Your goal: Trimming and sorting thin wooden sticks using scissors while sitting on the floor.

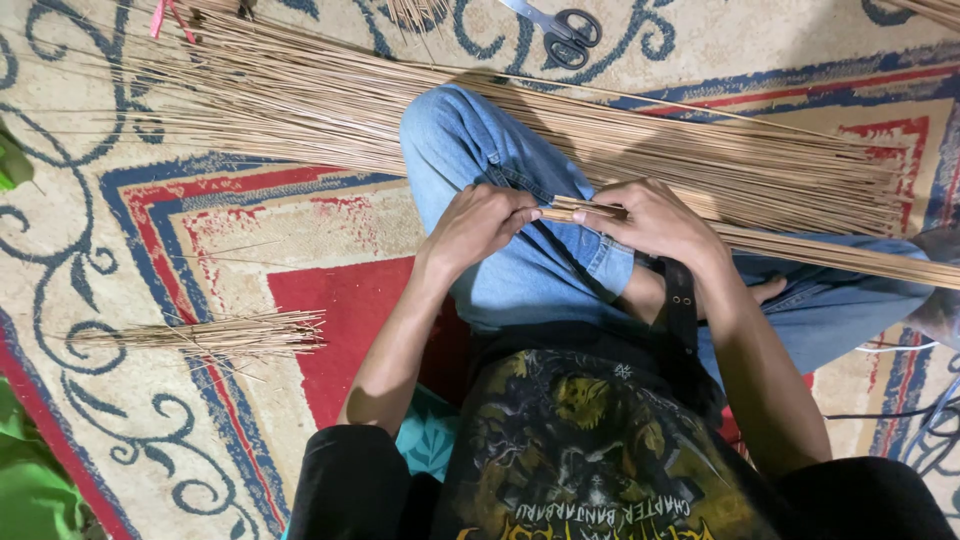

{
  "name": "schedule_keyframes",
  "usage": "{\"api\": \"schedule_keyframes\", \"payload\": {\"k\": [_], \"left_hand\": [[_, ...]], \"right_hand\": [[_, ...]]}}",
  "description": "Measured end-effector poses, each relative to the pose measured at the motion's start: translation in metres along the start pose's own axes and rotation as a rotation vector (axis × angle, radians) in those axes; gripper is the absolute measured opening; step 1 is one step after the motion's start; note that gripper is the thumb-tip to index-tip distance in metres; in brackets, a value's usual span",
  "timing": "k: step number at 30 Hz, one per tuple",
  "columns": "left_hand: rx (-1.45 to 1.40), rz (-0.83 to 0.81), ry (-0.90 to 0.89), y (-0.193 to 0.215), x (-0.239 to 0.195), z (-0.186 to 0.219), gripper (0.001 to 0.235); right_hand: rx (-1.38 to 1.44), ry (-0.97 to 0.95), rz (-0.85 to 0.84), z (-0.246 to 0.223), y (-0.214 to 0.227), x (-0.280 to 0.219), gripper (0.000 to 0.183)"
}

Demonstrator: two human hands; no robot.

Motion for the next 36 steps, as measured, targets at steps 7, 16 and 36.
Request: {"api": "schedule_keyframes", "payload": {"k": [7, 16, 36], "left_hand": [[0.040, 0.029, 0.010, 0.002, 0.001, 0.004, 0.022], [0.039, 0.095, -0.007, 0.002, -0.003, 0.003, 0.005], [0.026, 0.203, -0.064, -0.005, -0.004, -0.013, 0.009]], "right_hand": [[-0.020, 0.002, 0.033, -0.004, 0.005, 0.001, 0.026], [0.046, -0.056, -0.023, 0.001, -0.005, -0.003, 0.057], [-0.010, 0.032, 0.095, -0.007, 0.005, -0.010, 0.036]]}}
Point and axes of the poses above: each hand's wrist, its own x-axis towards the middle knuckle, its own y-axis out of the back of the hand, z = x × y, the point moved 9 cm from there along x, towards the middle knuckle, and after that the axes turned 14 degrees about x, right-handed, at the moved point
